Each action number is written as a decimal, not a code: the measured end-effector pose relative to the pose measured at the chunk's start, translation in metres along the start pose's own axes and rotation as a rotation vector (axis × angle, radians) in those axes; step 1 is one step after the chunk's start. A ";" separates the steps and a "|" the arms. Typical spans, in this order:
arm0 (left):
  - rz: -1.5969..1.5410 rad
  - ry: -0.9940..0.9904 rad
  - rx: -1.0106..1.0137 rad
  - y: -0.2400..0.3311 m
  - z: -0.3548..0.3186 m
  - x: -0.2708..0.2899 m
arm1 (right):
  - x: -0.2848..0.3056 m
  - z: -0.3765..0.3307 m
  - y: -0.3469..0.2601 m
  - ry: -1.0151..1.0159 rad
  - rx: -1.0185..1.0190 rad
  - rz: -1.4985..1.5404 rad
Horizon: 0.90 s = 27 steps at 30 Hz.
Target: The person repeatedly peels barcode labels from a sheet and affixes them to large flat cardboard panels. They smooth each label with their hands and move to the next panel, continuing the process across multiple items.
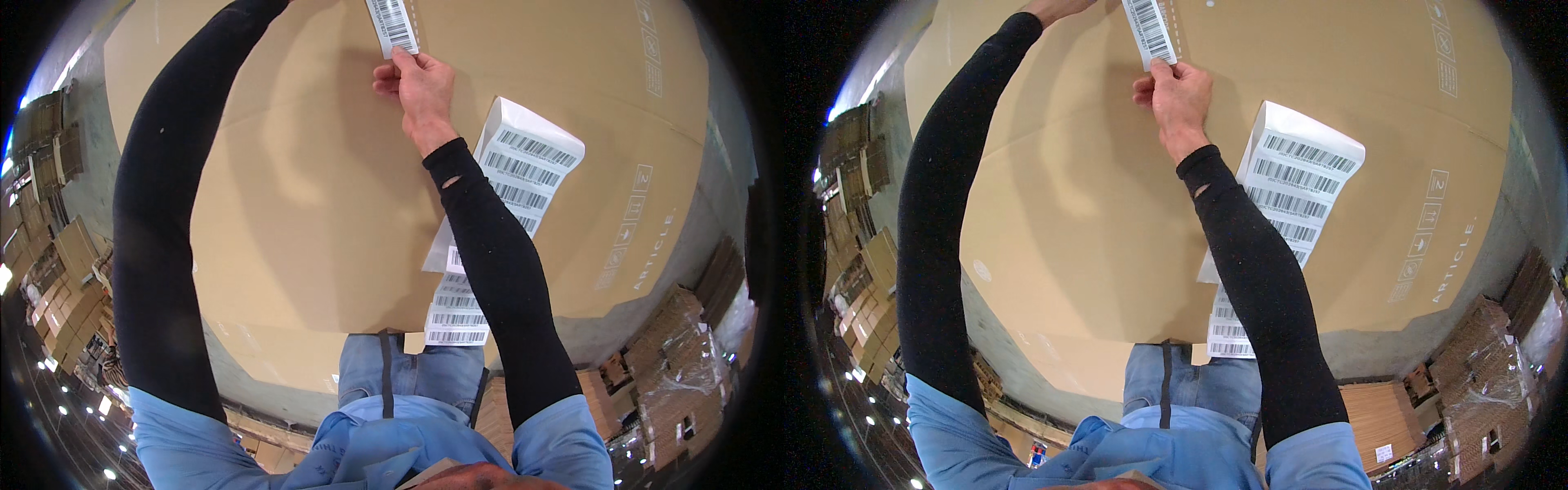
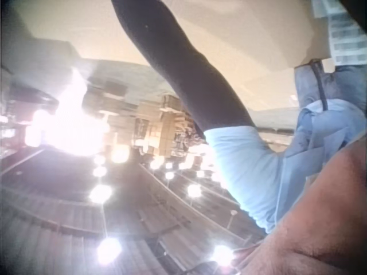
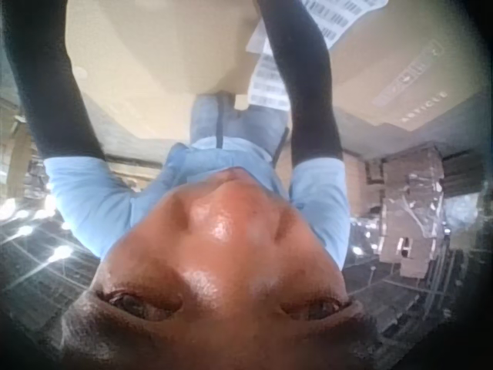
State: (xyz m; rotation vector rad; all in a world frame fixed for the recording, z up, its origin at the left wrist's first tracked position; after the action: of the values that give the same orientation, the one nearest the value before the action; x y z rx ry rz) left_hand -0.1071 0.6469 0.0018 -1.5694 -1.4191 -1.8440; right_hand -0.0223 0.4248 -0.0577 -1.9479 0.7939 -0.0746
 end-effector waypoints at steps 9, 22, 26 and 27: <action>0.179 0.132 -0.278 0.015 0.012 -0.027 | -0.001 0.004 -0.002 0.009 -0.082 0.015; 0.016 0.244 -0.247 0.013 -0.013 -0.034 | -0.003 0.005 -0.003 0.008 -0.126 0.039; 0.032 0.301 -0.271 0.009 -0.014 -0.036 | -0.003 0.005 -0.003 0.014 -0.111 0.045; 0.042 0.305 -0.269 0.008 -0.014 -0.037 | -0.003 0.005 -0.003 0.014 -0.112 0.039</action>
State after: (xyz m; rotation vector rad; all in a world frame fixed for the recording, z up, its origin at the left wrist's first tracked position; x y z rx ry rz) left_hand -0.0961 0.6196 -0.0258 -1.3417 -1.0317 -2.2088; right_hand -0.0215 0.4314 -0.0565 -2.0382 0.8610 -0.0204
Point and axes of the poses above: each hand's wrist, its own z-axis towards the middle knuckle, its own x-axis out of the back of the hand, y = z × x, the point moved 4 cm from there along z, towards the middle knuckle, and after that the axes turned 7 degrees about x, right-handed, at the moved point
